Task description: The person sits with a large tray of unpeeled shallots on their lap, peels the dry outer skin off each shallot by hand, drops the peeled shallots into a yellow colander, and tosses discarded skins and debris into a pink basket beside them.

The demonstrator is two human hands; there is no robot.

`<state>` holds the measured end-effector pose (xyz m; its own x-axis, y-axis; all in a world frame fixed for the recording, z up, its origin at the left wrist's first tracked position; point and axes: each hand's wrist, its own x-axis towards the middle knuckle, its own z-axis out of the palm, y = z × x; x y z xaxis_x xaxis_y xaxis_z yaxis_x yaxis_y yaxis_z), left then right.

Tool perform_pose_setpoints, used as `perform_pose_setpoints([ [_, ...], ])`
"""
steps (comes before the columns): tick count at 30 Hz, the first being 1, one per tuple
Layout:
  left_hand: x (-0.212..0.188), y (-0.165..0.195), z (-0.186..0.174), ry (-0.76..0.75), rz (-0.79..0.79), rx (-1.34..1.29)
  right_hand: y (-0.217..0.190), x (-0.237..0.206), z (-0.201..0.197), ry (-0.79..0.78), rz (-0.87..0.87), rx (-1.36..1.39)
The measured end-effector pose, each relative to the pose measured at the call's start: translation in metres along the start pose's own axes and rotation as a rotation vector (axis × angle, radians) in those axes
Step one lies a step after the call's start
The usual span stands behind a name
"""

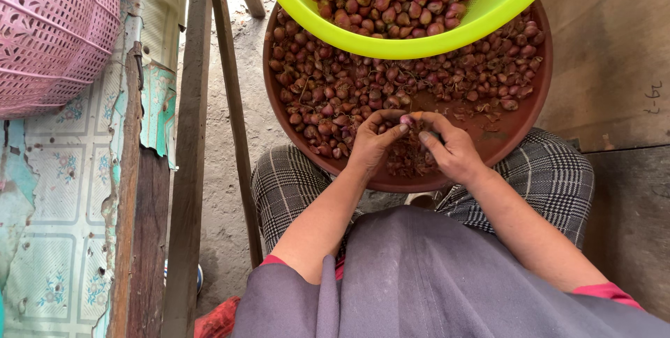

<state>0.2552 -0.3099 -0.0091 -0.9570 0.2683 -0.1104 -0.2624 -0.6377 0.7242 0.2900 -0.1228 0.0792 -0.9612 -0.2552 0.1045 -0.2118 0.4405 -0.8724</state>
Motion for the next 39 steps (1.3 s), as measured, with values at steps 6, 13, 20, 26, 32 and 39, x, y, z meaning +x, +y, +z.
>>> perform_pose_setpoints([
  [6, -0.002, 0.004, 0.003, 0.033, 0.01, 0.039, 0.0, 0.001, 0.004, -0.004, 0.226, 0.038],
  [13, -0.002, 0.005, 0.001, 0.027, 0.01, 0.047, 0.007, 0.0, 0.009, 0.069, 0.06, -0.047],
  [20, -0.001, 0.0, 0.0, 0.026, -0.001, 0.035, 0.018, 0.001, 0.004, 0.027, -0.079, -0.007],
  [26, -0.004, 0.001, 0.006, 0.017, -0.147, -0.361, 0.024, 0.001, -0.002, 0.043, 0.349, 0.481],
  [32, -0.032, 0.066, 0.076, -0.106, -0.187, -0.207, 0.005, -0.003, -0.012, 0.107, 0.155, 0.642],
  [39, 0.018, 0.197, 0.174, -0.078, 0.599, 0.409, -0.009, -0.002, -0.016, 0.073, 0.363, 0.709],
])
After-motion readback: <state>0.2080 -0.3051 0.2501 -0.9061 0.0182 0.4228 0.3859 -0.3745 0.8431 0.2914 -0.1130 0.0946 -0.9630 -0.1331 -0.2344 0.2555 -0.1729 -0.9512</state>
